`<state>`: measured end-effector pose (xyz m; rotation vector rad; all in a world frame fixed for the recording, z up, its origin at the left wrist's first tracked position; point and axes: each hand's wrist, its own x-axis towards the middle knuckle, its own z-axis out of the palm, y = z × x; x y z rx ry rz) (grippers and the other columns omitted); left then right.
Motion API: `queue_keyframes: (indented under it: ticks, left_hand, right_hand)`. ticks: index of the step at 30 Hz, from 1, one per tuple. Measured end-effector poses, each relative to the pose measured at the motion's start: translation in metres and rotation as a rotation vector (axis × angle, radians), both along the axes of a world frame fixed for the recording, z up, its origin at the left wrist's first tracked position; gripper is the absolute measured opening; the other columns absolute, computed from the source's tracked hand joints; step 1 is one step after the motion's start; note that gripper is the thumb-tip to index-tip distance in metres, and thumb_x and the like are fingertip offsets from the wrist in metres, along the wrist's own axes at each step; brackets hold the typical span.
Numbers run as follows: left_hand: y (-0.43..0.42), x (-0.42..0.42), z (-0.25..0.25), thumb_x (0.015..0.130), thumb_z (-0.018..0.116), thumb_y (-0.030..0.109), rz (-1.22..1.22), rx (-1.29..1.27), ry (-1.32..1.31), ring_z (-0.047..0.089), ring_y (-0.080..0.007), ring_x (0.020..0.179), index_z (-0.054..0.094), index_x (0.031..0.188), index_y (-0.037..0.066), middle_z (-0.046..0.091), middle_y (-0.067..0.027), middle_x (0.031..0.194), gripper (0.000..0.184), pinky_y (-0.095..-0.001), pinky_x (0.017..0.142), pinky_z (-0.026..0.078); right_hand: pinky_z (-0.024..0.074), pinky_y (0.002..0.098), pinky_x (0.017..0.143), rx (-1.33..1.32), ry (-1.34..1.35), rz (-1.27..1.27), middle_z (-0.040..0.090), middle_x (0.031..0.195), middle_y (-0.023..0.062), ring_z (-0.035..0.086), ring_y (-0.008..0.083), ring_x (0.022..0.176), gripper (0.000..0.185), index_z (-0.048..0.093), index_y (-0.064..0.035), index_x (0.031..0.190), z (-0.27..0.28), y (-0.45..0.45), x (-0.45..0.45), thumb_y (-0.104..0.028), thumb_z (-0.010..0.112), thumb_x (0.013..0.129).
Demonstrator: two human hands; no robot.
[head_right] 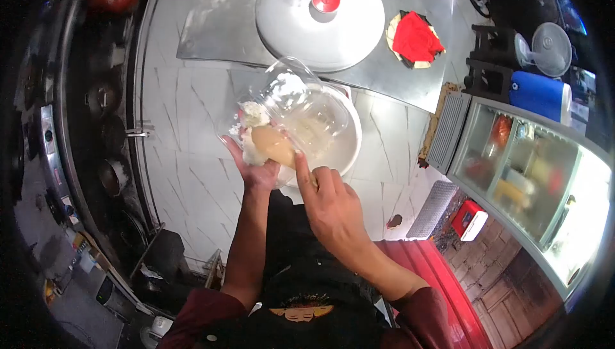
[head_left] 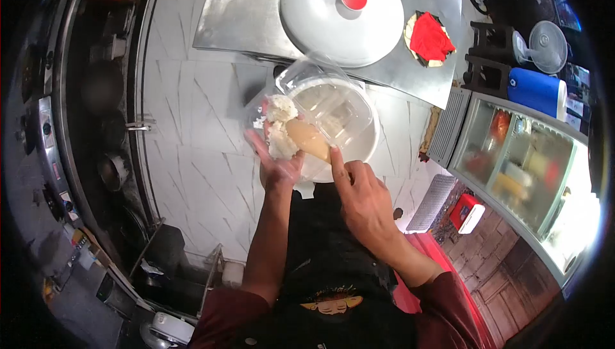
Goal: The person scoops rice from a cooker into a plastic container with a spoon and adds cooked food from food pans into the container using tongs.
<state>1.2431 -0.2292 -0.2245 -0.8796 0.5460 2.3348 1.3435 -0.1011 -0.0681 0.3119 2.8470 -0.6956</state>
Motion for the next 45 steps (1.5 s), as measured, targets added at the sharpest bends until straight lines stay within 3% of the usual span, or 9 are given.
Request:
queue_keyframes:
  ticks: [5,10,13,20,28,32,36,40,45]
  left_hand:
    - [0.000,0.007,0.016,0.102,0.028,0.076,-0.154,-0.165,0.080,0.057,-0.0233,0.123,0.034,0.160,0.027,0.057,-0.0054,0.139,0.076,-0.0437,0.110,0.045]
    - [0.000,0.009,0.010,0.104,0.031,0.072,-0.270,0.010,0.297,0.059,-0.0250,0.121,0.034,0.159,0.021,0.059,-0.0093,0.136,0.075,-0.0450,0.108,0.047]
    - [0.005,0.006,0.007,0.102,0.032,0.074,-0.304,-0.338,0.346,0.062,-0.0267,0.116,0.034,0.159,0.021,0.060,-0.0108,0.133,0.078,-0.0461,0.101,0.052]
    - [-0.003,0.007,-0.007,0.097,0.035,0.079,-0.179,0.132,0.243,0.062,-0.0295,0.109,0.037,0.157,0.022,0.060,-0.0116,0.125,0.083,-0.0534,0.097,0.053]
    - [-0.046,0.004,-0.038,0.095,0.025,0.086,-0.099,0.113,0.058,0.064,-0.0344,0.104,0.045,0.153,0.021,0.065,-0.0121,0.123,0.089,-0.0576,0.094,0.053]
    - [-0.084,-0.007,-0.048,0.093,0.025,0.088,-0.062,-0.118,0.082,0.067,-0.0327,0.101,0.050,0.147,0.011,0.067,-0.0142,0.122,0.097,-0.0521,0.091,0.055]
    - [-0.088,-0.010,-0.042,0.097,0.024,0.083,-0.079,-0.366,0.163,0.067,-0.0312,0.101,0.051,0.144,0.007,0.067,-0.0151,0.121,0.094,-0.0478,0.091,0.055]
    - [-0.083,-0.005,-0.036,0.099,0.025,0.081,0.003,-0.379,0.163,0.067,-0.0323,0.101,0.051,0.144,0.008,0.068,-0.0155,0.120,0.090,-0.0504,0.093,0.054]
    - [-0.091,0.003,-0.039,0.098,0.026,0.082,0.016,-0.023,0.116,0.066,-0.0357,0.105,0.048,0.148,0.008,0.068,-0.0165,0.121,0.091,-0.0543,0.100,0.051]
  right_hand:
    - [0.0565,0.0405,0.068,-0.015,-0.097,-0.070,0.054,0.103,0.0125,0.063,0.0291,0.095,0.087,0.038,-0.0015,0.158,-0.018,-0.009,-0.020,0.003,0.064,0.076]
    - [0.0570,0.0400,0.069,-0.006,-0.038,-0.058,0.055,0.102,0.0119,0.062,0.0291,0.095,0.089,0.038,-0.0047,0.158,-0.029,-0.011,-0.027,0.003,0.065,0.074]
    - [0.0567,0.0398,0.068,0.001,-0.062,-0.049,0.055,0.100,0.0105,0.063,0.0284,0.093,0.091,0.039,-0.0059,0.158,-0.004,0.000,-0.024,0.002,0.066,0.072]
    - [0.0551,0.0400,0.066,-0.086,-0.167,-0.004,0.056,0.097,0.0083,0.062,0.0271,0.087,0.090,0.043,-0.0060,0.156,0.007,-0.014,0.019,0.002,0.067,0.069]
    - [0.0548,0.0383,0.061,-0.124,-0.069,0.071,0.055,0.094,0.0085,0.062,0.0248,0.084,0.076,0.045,-0.0018,0.153,0.006,0.005,0.016,-0.004,0.065,0.080]
    - [0.0564,0.0402,0.062,-0.101,-0.105,-0.013,0.057,0.095,0.0096,0.064,0.0261,0.085,0.070,0.046,-0.0004,0.151,0.001,0.043,0.049,-0.003,0.063,0.083]
    - [0.0545,0.0373,0.059,0.244,-0.202,0.133,0.061,0.087,0.0048,0.067,0.0211,0.079,0.052,0.057,-0.0027,0.138,-0.072,0.067,0.057,-0.010,0.065,0.087]
    - [0.0558,0.0373,0.062,0.368,-0.405,0.326,0.072,0.082,0.0057,0.073,0.0231,0.076,0.015,0.073,-0.0065,0.096,-0.163,0.046,0.013,-0.011,0.063,0.085]
    - [0.0579,0.0371,0.065,0.308,-0.571,0.213,0.076,0.084,0.0093,0.076,0.0242,0.080,0.013,0.077,-0.0113,0.085,-0.192,0.035,-0.007,-0.012,0.064,0.086]
